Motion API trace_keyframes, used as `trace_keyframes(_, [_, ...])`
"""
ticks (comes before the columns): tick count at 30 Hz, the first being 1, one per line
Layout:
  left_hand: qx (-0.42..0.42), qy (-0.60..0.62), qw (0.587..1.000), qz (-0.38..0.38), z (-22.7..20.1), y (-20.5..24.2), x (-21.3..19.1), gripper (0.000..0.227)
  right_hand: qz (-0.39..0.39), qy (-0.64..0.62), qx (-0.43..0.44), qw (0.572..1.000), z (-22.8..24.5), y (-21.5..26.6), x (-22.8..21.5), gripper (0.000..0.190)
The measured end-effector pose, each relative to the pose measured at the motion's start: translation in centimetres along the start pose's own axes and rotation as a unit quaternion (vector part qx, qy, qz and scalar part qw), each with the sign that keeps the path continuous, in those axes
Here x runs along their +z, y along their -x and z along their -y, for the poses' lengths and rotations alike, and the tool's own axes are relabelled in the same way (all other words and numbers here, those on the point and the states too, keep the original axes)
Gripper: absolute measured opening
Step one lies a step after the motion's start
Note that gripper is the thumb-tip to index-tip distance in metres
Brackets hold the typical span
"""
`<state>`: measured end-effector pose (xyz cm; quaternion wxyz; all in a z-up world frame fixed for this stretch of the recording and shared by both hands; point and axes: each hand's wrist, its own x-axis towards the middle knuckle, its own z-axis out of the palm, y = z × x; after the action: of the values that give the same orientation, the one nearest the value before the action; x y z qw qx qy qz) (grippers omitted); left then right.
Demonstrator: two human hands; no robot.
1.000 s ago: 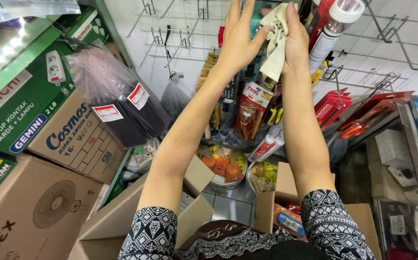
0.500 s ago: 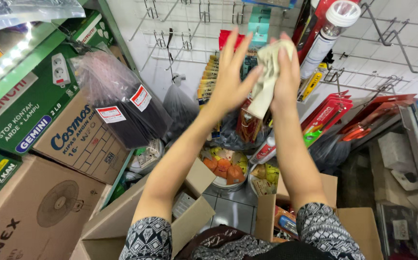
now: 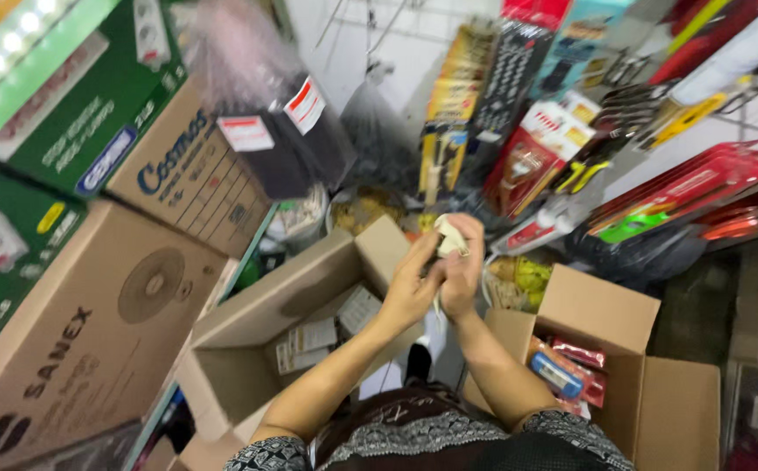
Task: The person wipes a packaged door lock and a set of epoxy adhesive tubes with a white cloth while surrounded by cardboard boxes in a storage area.
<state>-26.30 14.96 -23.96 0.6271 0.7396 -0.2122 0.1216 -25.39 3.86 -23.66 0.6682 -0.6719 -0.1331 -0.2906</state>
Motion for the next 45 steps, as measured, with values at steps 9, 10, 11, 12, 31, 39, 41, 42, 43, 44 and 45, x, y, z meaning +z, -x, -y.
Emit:
trace_keyframes(9, [-0.391, 0.328, 0.841, -0.18, 7.8, 17.4, -7.0, 0.045, 0.217, 0.161, -0.038, 0.962, 1.3, 14.9, 7.9, 0.071])
trace_keyframes(10, [-0.445, 0.353, 0.802, -0.186, 8.4, 18.9, -7.5, 0.041, 0.227, 0.169, -0.053, 0.958, 1.2, 16.3, 9.0, 0.068])
trace_keyframes(11, [-0.496, 0.377, 0.758, -0.192, 9.1, 20.3, -7.9, 0.036, 0.237, 0.176, -0.069, 0.953, 1.1, 17.5, 9.9, 0.064])
trace_keyframes(12, [-0.489, 0.452, 0.719, -0.2, 9.4, 22.1, -8.1, 0.036, 0.246, 0.182, -0.08, 0.949, 1.2, 18.7, 10.3, 0.061])
trace_keyframes(31, [-0.368, -0.025, 0.929, 0.019, 10.4, 24.4, -17.0, 0.036, 0.148, 0.193, 0.169, 0.955, -5.1, 21.3, 7.6, 0.018])
trace_keyframes(39, [-0.332, -0.248, 0.889, 0.197, 26.6, 23.2, -9.2, 0.053, 0.132, 0.169, 0.188, 0.958, -4.2, 22.4, 7.0, 0.015])
trace_keyframes(41, [-0.345, -0.286, 0.865, 0.227, 31.1, 23.8, -7.6, 0.066, 0.115, 0.153, 0.207, 0.959, -3.9, 22.4, 7.0, 0.014])
trace_keyframes(42, [-0.353, -0.305, 0.851, 0.241, 33.1, 24.4, -6.9, 0.072, 0.106, 0.144, 0.218, 0.959, -3.7, 22.3, 7.0, 0.013])
trace_keyframes(43, [-0.355, -0.317, 0.843, 0.25, 35.1, 25.0, -6.1, 0.079, 0.103, 0.141, 0.214, 0.961, -3.6, 22.1, 6.9, 0.014])
trace_keyframes(44, [-0.357, -0.331, 0.835, 0.257, 37.1, 25.5, -5.6, 0.086, 0.1, 0.136, 0.209, 0.963, -3.7, 21.9, 6.9, 0.014])
trace_keyframes(45, [-0.359, -0.344, 0.826, 0.264, 39.2, 26.0, -5.1, 0.093, 0.097, 0.132, 0.204, 0.965, -4.0, 21.5, 6.9, 0.014])
